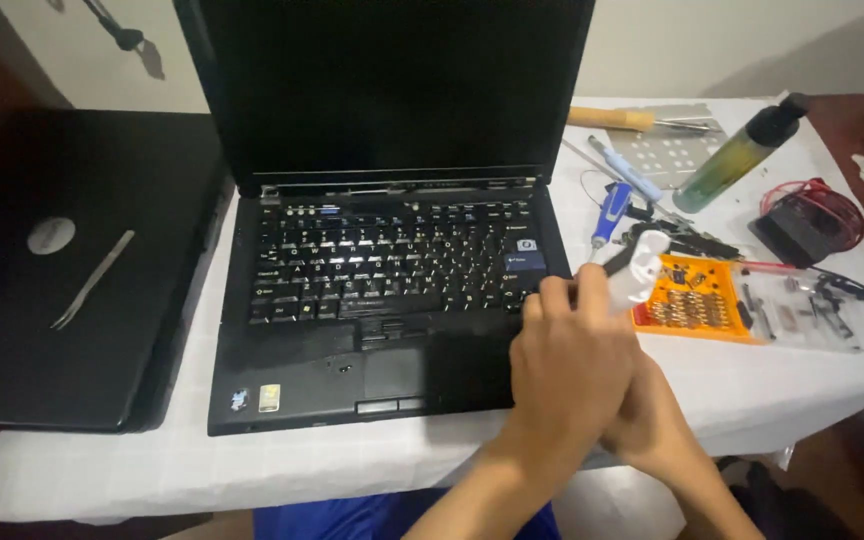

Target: The person uses a plastic prying tool and a screwdriver to remove the bezel and keyboard from two different laptops on a repair bench.

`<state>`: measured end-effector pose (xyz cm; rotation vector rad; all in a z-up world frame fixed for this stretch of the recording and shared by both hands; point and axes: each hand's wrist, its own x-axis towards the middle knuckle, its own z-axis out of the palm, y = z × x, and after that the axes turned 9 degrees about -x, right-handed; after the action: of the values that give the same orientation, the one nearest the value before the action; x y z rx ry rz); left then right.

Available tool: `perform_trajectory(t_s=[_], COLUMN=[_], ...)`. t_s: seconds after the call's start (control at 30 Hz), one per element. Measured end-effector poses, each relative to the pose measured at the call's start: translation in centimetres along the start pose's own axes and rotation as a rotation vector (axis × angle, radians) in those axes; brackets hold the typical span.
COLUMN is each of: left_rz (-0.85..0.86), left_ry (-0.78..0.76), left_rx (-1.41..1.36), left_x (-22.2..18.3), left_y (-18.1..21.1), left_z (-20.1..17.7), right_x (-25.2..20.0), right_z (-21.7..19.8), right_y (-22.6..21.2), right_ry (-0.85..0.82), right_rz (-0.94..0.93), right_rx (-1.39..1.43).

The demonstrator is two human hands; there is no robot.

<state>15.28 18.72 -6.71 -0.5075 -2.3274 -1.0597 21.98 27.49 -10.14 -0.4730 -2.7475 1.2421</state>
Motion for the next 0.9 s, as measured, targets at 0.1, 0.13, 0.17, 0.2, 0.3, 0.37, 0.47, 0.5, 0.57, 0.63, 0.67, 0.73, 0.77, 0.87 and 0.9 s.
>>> perform_trajectory(t_s=[0.1,0.13,0.17,0.2,0.3,0.37,0.47,0.5,0.57,0.63,0.67,0.73,0.77,0.87,0.9], left_rz=[-0.132,-0.137,-0.098,-0.058,-0.835,-0.616,-0.286,-0.174,-0.052,0.067,0.019,-0.024,0.027,-0.078,-0.232], left_ry=[-0.413,-0.410,-0.179,0.051,-0.082,0.048,0.195,0.224,0.255,0.279,0.055,-0.175,-0.156,-0.250,-0.370], left_rx=[-0.313,-0.305,-0.374,-0.437,-0.127,-0.016,0.162,0.232,0.157,0.085,-0.059,-0.204,-0.248,-0.346,-0.395], left_x=[1.2,1.0,0.7,0.3,2.5,1.8,-0.5,-1.4,-0.3,-1.1,-2.1,-3.1,-3.1,-3.1,-3.2], left_y=[-2.1,-4.3,-6.5,-8.8,-13.9,-16.9,-18.1,-18.0,-12.4,-7.3,-5.0,-1.9,-1.1,-3.4,-5.0], left_z=[-3.1,-4.6,-6.1,-7.8,-16.7,-18.5,-15.7,-13.7,-9.7,-6.0,-4.3,-2.7,-2.9,-4.5,-5.3], right_x=[0.2,0.3,0.5,0.5,0.0,0.1,-0.2,-0.2,0.1,-0.2,-0.2,-0.2,-0.1,-0.1,-0.3], right_z=[0.0,0.0,0.1,0.3,-0.1,0.1,0.3,0.2,0.5,0.3,0.0,-0.1,0.2,0.1,0.0], right_y=[0.0,-0.5,-1.0,-1.5,-4.1,-4.6,-4.8,-4.7,-3.3,-1.7,-0.9,-0.8,-1.3,-2.7,-3.1], right_ry=[-0.002,-0.009,0.013,0.033,0.037,0.047,0.060,0.068,0.069,0.066,0.038,0.013,0.047,0.072,0.060], right_rz=[0.152,0.147,0.003,-0.139,-0.097,-0.073,-0.069,-0.095,-0.120,-0.138,-0.130,-0.116,-0.127,-0.054,0.031], right_rx=[-0.103,-0.099,-0.076,-0.050,-0.061,-0.049,-0.037,-0.034,-0.005,0.027,-0.070,-0.165,-0.106,-0.070,-0.086])
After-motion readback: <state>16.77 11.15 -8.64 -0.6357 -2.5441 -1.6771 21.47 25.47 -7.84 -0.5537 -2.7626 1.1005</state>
